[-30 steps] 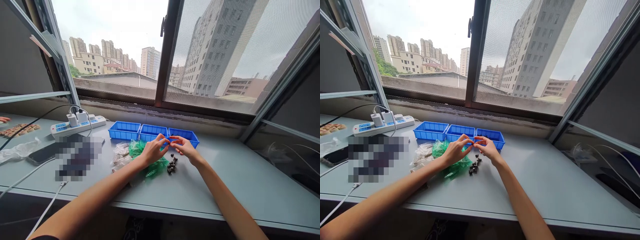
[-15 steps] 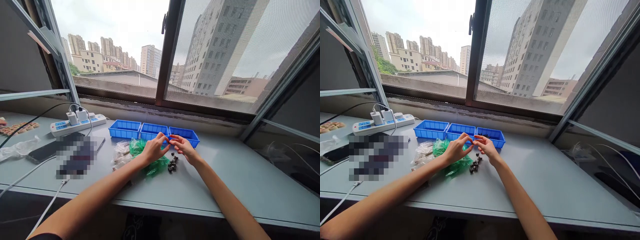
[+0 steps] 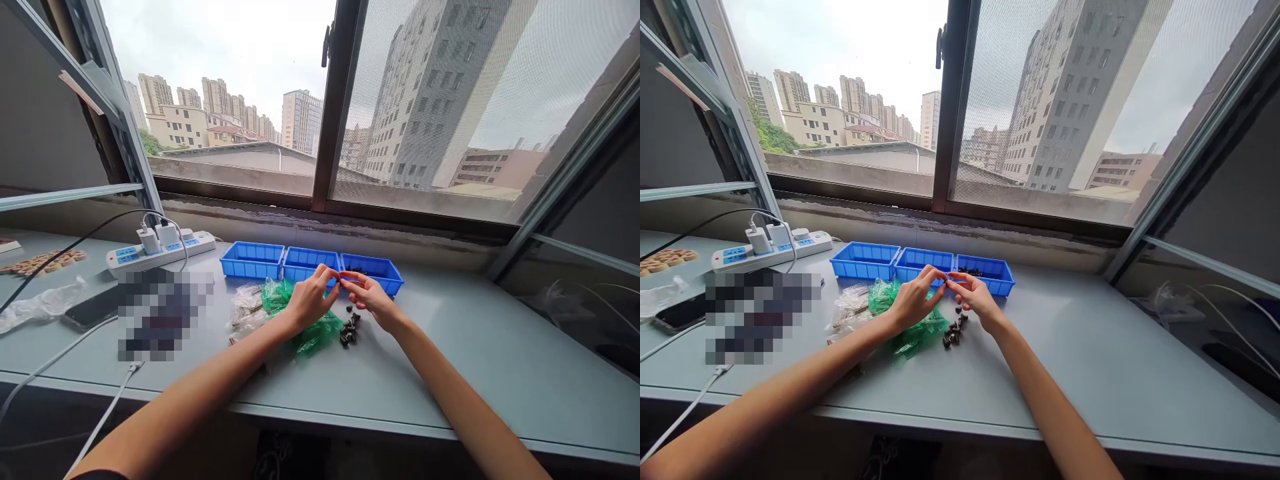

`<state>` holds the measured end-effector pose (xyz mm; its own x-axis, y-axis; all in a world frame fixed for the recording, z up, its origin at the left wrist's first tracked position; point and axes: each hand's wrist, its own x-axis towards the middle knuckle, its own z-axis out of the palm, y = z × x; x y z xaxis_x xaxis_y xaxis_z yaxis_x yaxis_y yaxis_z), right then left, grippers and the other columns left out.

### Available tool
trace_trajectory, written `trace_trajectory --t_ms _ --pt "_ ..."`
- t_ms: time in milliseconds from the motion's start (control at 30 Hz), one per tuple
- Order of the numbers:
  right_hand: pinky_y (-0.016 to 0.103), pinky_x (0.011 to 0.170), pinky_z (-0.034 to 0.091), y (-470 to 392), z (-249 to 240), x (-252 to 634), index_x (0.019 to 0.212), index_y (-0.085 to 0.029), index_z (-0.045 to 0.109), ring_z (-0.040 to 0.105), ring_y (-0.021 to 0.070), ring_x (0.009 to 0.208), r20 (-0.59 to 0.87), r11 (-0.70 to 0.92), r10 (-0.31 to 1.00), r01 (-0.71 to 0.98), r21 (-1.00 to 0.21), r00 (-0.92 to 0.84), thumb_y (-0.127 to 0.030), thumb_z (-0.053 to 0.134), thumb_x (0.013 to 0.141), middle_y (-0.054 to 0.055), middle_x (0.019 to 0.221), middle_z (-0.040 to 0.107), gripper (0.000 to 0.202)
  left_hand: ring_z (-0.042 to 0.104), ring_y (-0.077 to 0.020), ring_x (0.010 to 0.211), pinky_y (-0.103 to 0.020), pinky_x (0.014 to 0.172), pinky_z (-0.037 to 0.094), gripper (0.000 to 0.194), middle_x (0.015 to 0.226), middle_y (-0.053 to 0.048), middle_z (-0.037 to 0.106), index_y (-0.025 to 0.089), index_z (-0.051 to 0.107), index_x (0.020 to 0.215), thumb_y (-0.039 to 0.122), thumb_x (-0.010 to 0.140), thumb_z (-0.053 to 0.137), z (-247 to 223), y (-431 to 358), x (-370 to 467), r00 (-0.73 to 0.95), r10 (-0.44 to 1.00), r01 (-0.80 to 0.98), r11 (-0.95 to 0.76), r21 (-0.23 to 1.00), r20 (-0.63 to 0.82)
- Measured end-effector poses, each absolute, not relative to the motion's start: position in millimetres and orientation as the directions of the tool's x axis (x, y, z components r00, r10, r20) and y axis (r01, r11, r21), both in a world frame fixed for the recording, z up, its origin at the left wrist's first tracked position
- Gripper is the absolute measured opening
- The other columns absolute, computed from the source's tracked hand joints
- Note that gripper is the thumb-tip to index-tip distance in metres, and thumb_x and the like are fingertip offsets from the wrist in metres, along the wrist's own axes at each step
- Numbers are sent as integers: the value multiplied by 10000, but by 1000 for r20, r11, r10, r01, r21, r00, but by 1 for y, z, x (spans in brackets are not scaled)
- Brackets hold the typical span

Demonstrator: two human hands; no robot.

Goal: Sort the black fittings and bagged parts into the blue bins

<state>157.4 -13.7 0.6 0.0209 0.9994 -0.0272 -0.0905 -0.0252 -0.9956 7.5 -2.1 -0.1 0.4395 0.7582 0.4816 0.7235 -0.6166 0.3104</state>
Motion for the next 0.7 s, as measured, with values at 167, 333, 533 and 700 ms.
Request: trace_trajectory --t_ms 167,333,533,700 --pt "169 381 165 -15 1 158 923 -200 658 370 31 447 -43 -49 998 -108 -993 -55 -366 787 525 -43 615 566 450 631 -130 732 -224 563 408 183 1066 7 559 224 501 992 331 927 368 0 -1 7 436 766 729 -608 313 473" --pt "174 391 119 -17 5 155 986 -199 651 265 31 400 -58 -67 992 -74 -995 -111 -417 747 578 -113 422 357 473 631 -128 739 -220 560 399 193 1058 14 557 222 498 956 361 930 365 1 0 7 434 771 735 -602 312 466" --pt "181 385 111 -18 7 153 914 -200 660 265 12 391 -78 -87 993 -110 -990 -86 -420 741 586 -63 554 514 403 618 -123 690 -226 558 388 213 1031 18 553 214 497 912 391 923 379 2 0 6 430 780 750 -589 301 455" --pt "178 371 126 -19 9 153 859 -199 680 275 5 422 -67 -82 992 -147 -986 -108 -378 768 568 -22 724 596 353 600 -106 640 -224 547 374 191 1033 24 546 217 492 912 368 928 377 2 0 5 417 789 752 -579 317 451"
